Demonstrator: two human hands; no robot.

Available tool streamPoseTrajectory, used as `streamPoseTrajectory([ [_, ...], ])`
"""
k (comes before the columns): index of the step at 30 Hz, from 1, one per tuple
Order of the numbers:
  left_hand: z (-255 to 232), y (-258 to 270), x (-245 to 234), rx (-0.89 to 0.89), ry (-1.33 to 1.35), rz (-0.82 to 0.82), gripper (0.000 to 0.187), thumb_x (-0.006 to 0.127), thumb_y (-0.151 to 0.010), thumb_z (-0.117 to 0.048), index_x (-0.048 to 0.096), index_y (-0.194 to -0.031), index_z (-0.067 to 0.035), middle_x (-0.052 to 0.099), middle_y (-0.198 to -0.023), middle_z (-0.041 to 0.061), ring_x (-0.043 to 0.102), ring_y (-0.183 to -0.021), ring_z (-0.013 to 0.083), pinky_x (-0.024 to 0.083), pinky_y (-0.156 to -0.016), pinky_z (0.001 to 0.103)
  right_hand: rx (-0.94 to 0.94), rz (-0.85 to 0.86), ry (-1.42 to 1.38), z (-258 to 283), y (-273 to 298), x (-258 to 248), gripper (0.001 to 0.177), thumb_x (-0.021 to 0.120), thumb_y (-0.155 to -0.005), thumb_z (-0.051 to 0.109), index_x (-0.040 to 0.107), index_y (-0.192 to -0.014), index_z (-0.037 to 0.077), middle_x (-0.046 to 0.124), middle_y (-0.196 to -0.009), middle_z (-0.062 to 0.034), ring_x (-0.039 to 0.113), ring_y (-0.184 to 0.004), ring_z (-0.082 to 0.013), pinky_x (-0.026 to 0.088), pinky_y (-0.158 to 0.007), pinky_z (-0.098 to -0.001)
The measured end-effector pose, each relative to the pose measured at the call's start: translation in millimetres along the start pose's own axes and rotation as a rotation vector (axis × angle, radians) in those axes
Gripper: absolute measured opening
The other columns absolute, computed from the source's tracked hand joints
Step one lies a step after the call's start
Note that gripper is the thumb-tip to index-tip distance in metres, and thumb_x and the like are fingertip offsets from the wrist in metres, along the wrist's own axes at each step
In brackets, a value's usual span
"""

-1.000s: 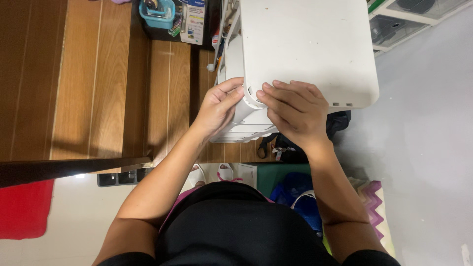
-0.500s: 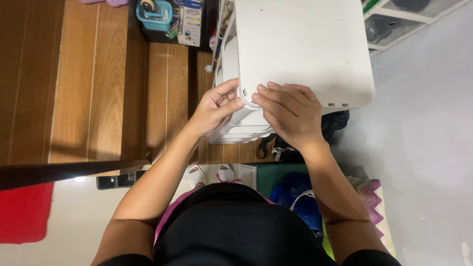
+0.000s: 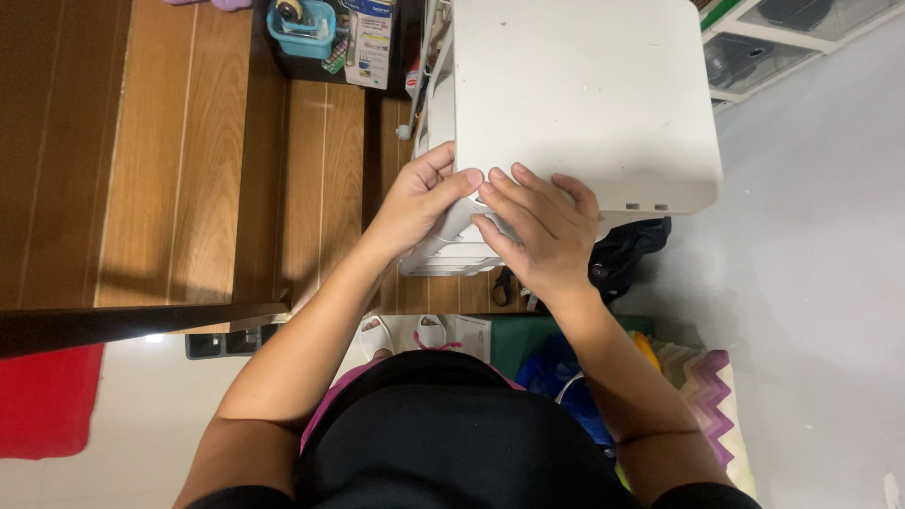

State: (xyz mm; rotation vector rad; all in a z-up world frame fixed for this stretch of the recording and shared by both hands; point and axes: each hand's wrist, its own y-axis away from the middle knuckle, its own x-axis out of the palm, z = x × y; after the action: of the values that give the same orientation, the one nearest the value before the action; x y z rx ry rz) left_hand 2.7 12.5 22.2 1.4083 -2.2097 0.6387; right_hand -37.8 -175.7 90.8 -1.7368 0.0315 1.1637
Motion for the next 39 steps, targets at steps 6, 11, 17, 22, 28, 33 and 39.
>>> streamPoseTrajectory([
  [6, -2.1, 1.0, 2.6, 0.086, -0.047, 0.007, 0.037, 0.062, -0.108, -0.010, 0.055, -0.141, 0.004, 0.069, -0.129, 0.011, 0.063, -0.115, 0.0126, 0.051, -0.102, 0.028, 0.025, -0.016, -0.007, 3.9, 1.6, 4.6, 0.035, 0.089, -0.089, 0.024, 0.076, -0.120, 0.017, 0.072, -0.129, 0.0033, 0.065, -0.123, -0.0155, 0.042, -0.105, -0.0360],
  [11, 0.2, 2.0, 3.8, 0.093, -0.005, -0.052, 0.053, 0.062, -0.102, -0.005, 0.038, -0.149, -0.003, 0.070, -0.127, 0.014, 0.066, -0.117, 0.0155, 0.051, -0.104, 0.030, 0.012, 0.035, -0.099, -12.5, 17.9, -4.3, 0.031, 0.084, -0.091, 0.016, 0.076, -0.120, 0.012, 0.071, -0.130, -0.0055, 0.065, -0.124, -0.0227, 0.045, -0.108, -0.0374],
  [17, -1.7, 4.3, 4.6, 0.088, -0.073, -0.097, 0.053, 0.060, -0.103, -0.003, 0.039, -0.152, 0.001, 0.068, -0.132, 0.017, 0.064, -0.122, 0.0179, 0.048, -0.109, 0.032, 0.324, -0.270, 0.019, -66.0, 62.2, -22.4, 0.038, 0.084, -0.081, 0.020, 0.069, -0.114, 0.010, 0.054, -0.128, -0.0195, 0.049, -0.127, -0.0353, 0.042, -0.112, -0.0488],
  [22, -16.5, 4.5, 24.8, 0.253, -0.315, -0.211, 0.069, 0.064, -0.093, -0.008, 0.027, -0.152, -0.007, 0.059, -0.134, 0.015, 0.057, -0.124, 0.0195, 0.047, -0.109, 0.037, 0.309, -0.147, 0.107, -98.9, 92.8, -29.4, 0.055, 0.097, -0.072, 0.029, 0.071, -0.116, 0.009, 0.060, -0.132, -0.0114, 0.046, -0.136, -0.0337, 0.037, -0.116, -0.0535],
  [28, -39.7, 3.7, 74.7, 0.821, -1.352, -0.280, 0.057, 0.069, -0.091, -0.009, 0.051, -0.144, -0.009, 0.053, -0.137, 0.015, 0.053, -0.134, 0.0244, 0.047, -0.115, 0.043, 0.290, -0.204, 0.113, -107.1, 111.0, -17.8, 0.058, 0.102, -0.068, 0.031, 0.074, -0.115, 0.010, 0.064, -0.132, -0.0053, 0.049, -0.131, -0.0325, 0.045, -0.112, -0.0464],
  [33, -33.3, 6.8, 121.3, 0.853, -1.751, 0.174, 0.039, 0.068, -0.090, -0.016, 0.072, -0.128, -0.010, 0.065, -0.138, 0.005, 0.060, -0.130, 0.0205, 0.046, -0.106, 0.047, 0.323, -0.252, 0.099, -108.5, 114.3, -8.1, 0.048, 0.099, -0.073, 0.026, 0.076, -0.112, 0.012, 0.066, -0.131, -0.0043, 0.050, -0.129, -0.0303, 0.048, -0.110, -0.0436],
  [39, -27.1, 3.2, 122.3, 0.844, -1.779, 0.118, 0.035, 0.066, -0.092, -0.014, 0.074, -0.127, -0.013, 0.070, -0.133, 0.002, 0.064, -0.126, 0.0181, 0.048, -0.100, 0.039, 0.333, -0.330, 0.063, -106.1, 116.4, 4.1, 0.044, 0.093, -0.079, 0.040, 0.075, -0.108, 0.012, 0.065, -0.127, -0.0030, 0.046, -0.129, -0.0297, 0.045, -0.111, -0.0445],
])
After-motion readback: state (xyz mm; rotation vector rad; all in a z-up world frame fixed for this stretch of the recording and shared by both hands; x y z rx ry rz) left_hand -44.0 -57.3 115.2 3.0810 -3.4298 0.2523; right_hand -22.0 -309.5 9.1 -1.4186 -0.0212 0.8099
